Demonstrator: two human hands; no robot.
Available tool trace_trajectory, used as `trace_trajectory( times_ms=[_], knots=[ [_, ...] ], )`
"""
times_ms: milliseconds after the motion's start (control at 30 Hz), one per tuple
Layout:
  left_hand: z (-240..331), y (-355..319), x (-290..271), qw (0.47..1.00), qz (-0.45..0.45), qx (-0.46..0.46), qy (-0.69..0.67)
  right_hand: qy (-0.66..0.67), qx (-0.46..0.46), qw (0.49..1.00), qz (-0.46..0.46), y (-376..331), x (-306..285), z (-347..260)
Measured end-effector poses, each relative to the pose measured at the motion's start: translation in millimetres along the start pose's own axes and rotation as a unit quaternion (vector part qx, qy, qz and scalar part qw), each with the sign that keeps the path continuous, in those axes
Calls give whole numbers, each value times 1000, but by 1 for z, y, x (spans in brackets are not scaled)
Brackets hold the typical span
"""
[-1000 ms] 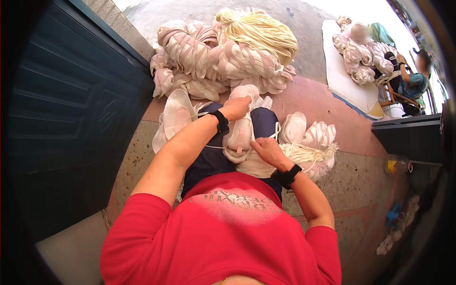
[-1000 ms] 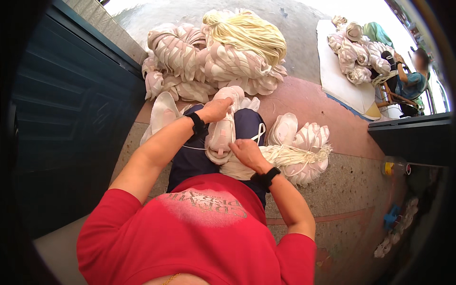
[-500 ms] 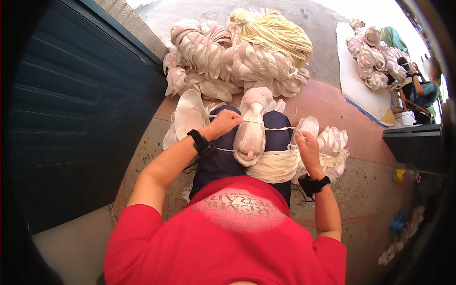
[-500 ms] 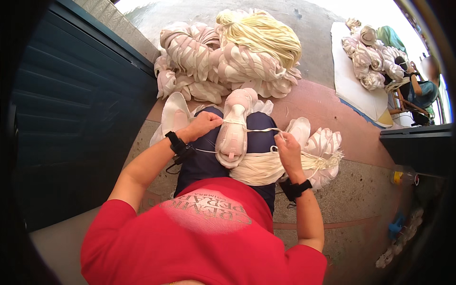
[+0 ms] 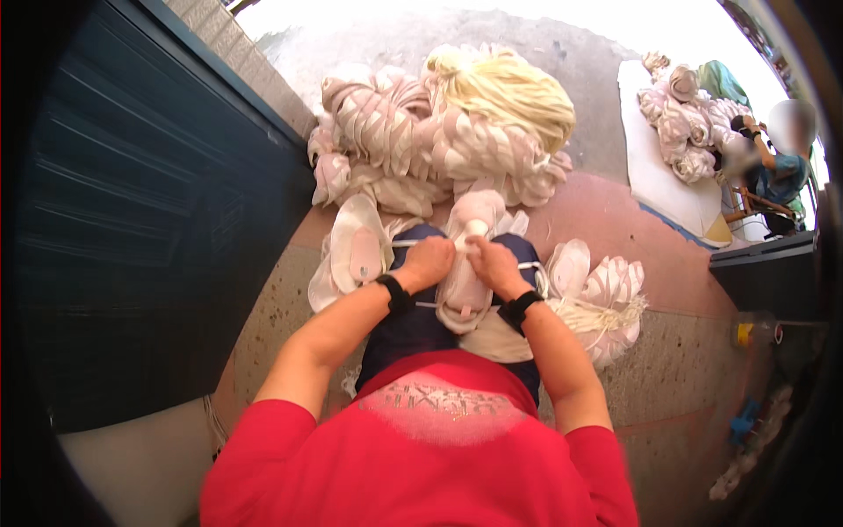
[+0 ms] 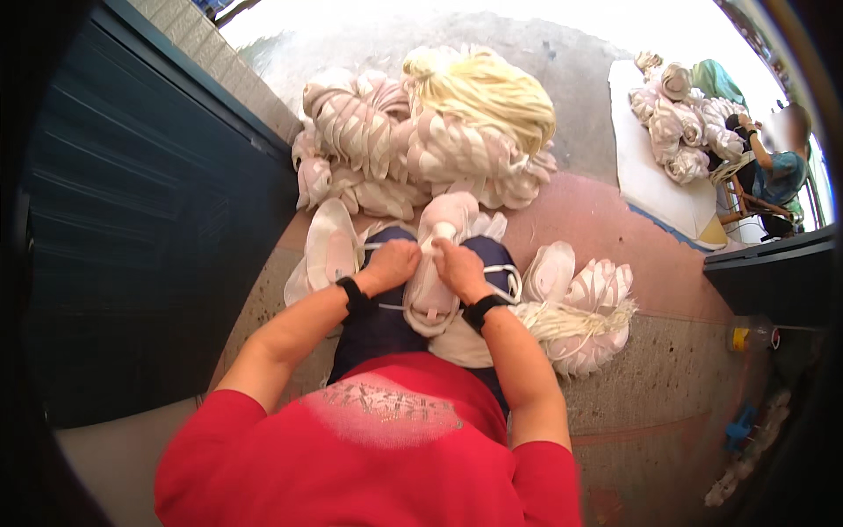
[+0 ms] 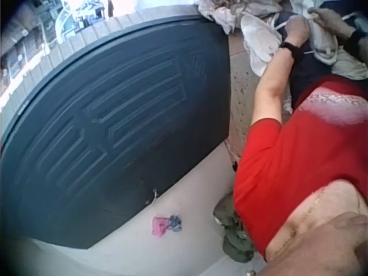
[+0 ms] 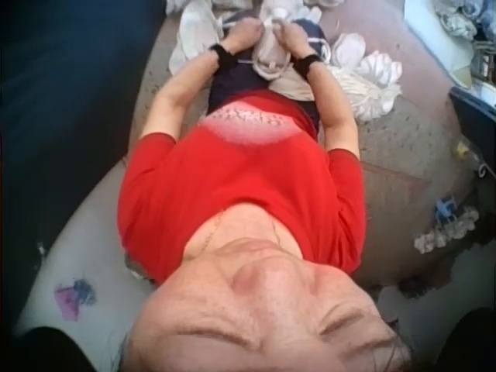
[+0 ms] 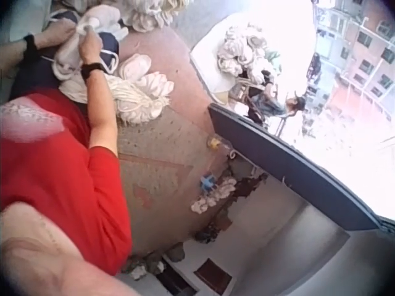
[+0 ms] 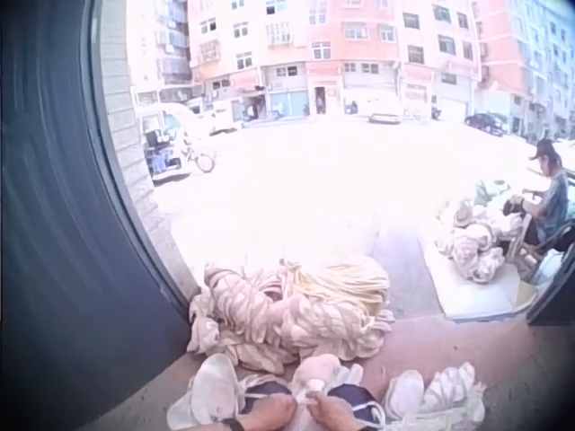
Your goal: The recorder is lacing and bundling pairs of white shoes together.
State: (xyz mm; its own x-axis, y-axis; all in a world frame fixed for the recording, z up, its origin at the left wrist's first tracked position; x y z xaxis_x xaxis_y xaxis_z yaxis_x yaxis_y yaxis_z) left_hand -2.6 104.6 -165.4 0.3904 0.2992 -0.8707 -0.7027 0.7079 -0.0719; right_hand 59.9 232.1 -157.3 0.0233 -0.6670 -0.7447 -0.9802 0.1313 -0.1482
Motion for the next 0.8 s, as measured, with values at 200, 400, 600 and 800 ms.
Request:
trace_trajectory(
  times_ms=[200, 400, 600, 800],
  knots=[
    [24, -8, -4, 980, -33, 120, 152, 74, 19, 997, 21, -14, 15, 12],
    [30, 6, -1, 952, -65, 166, 247, 121, 46, 991, 18, -13, 6, 2],
    [19, 3, -3, 975, 23, 106, 194, 127, 70, 988, -58, -11, 20, 12],
    [29, -14, -12, 988, -52, 74, 128, 86, 60, 993, -53, -8, 23, 11]
  ],
)
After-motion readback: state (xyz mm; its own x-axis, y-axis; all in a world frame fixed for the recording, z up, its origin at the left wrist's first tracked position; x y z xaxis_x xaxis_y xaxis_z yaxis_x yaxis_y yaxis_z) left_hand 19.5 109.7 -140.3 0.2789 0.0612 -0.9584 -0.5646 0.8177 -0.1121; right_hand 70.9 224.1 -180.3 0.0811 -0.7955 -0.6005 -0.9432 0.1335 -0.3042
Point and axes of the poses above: each hand's wrist, its own y-axis towards the middle knuckle, its own x-axis out of the palm, z = x × y, the point moved 4 cm from there along y, towards the middle knuckle, and after that the axes turned 1 degree about -z, right-handed, at the moved point
